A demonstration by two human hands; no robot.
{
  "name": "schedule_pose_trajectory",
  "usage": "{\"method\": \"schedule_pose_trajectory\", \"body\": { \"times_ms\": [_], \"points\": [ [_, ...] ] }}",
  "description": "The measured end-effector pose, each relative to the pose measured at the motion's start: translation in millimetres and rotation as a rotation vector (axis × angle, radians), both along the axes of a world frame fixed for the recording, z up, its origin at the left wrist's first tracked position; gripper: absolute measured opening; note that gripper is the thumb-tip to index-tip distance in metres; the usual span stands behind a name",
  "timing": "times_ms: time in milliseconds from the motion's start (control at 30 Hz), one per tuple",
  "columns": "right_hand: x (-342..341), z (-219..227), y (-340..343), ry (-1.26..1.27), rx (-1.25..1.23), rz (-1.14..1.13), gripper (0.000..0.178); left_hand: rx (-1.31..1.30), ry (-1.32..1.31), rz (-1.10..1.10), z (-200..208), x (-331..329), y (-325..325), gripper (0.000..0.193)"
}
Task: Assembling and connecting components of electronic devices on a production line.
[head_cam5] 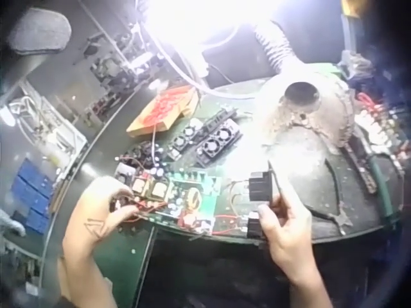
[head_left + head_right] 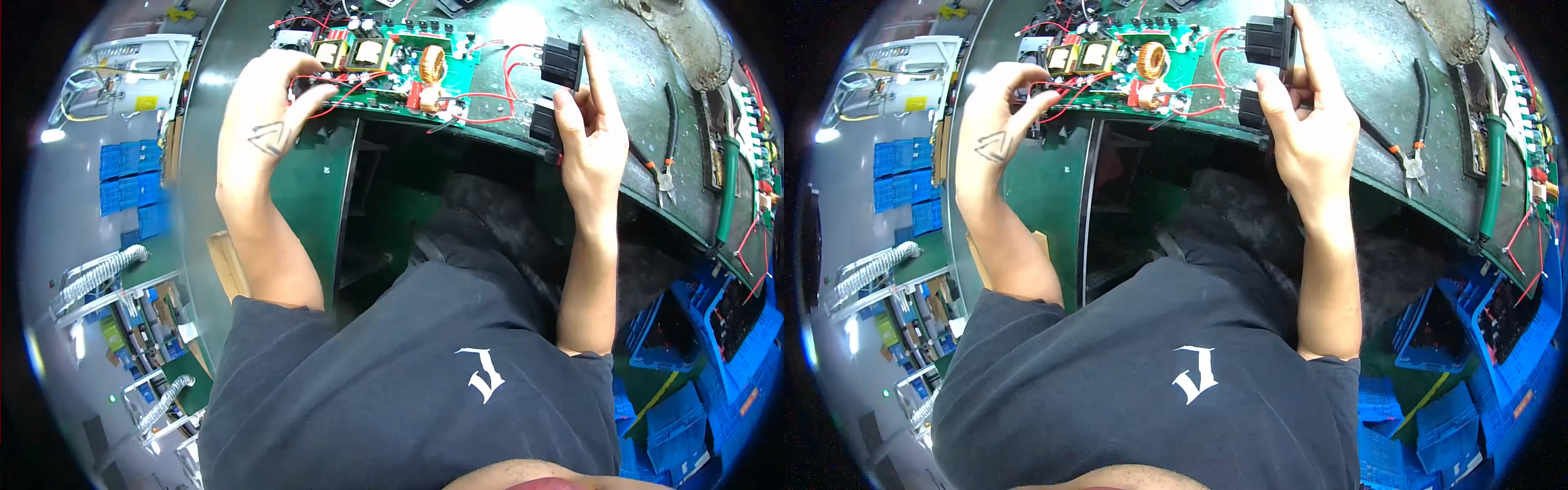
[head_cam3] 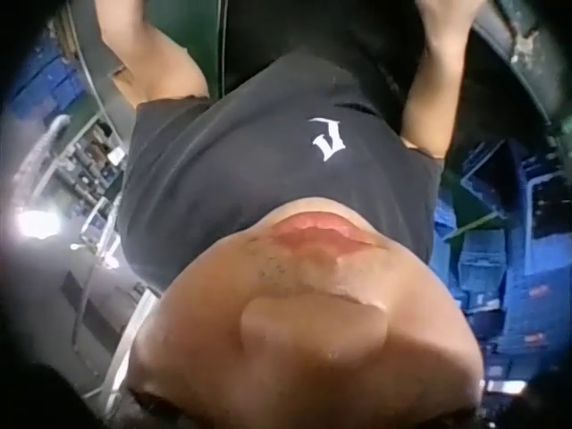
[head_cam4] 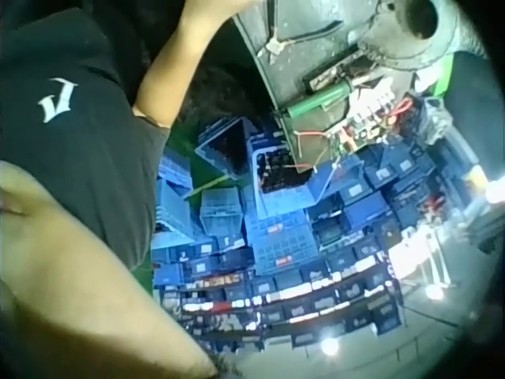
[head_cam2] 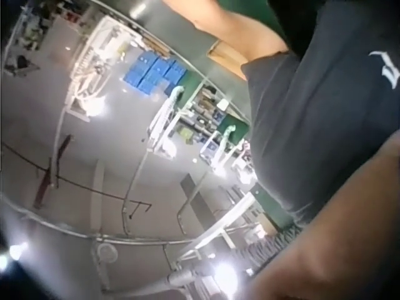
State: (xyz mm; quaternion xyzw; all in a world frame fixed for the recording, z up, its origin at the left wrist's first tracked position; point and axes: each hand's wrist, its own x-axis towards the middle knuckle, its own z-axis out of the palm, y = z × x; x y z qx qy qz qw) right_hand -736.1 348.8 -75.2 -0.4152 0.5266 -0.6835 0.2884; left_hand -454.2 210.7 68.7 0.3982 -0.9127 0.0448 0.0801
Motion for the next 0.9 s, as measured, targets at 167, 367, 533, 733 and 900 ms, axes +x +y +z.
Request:
{"method": "schedule_pose_trajectory", "body": {
  "times_ms": [167,367,533,733,900],
  "points": [
    [4.5,1.0,1.2,0.028,-0.029,-0.032,0.065,-0.082,-0.036,-0.141,-21.9,5.5,2.4,0.043],
    [2.9,-4.9,-2.8,0.039,-0.06,-0.066,0.068,-0.189,0.183,-0.013,-20.9,22.6,-12.5,0.012],
    [3.8,-6.2,-6.1,0.046,-0.078,-0.066,0.067,0.228,0.837,0.108,-10.4,12.9,-17.5,0.02],
    [4.8,6.7,-3.0,-0.016,-0.042,-0.063,0.067,0.668,1.08,-0.089,-35.1,-40.0,22.8,0.025],
    [4.4,10.5,1.9,0.031,0.002,-0.106,0.068,0.909,0.97,-0.082,-34.4,-55.3,41.6,0.046]
  ]
}}
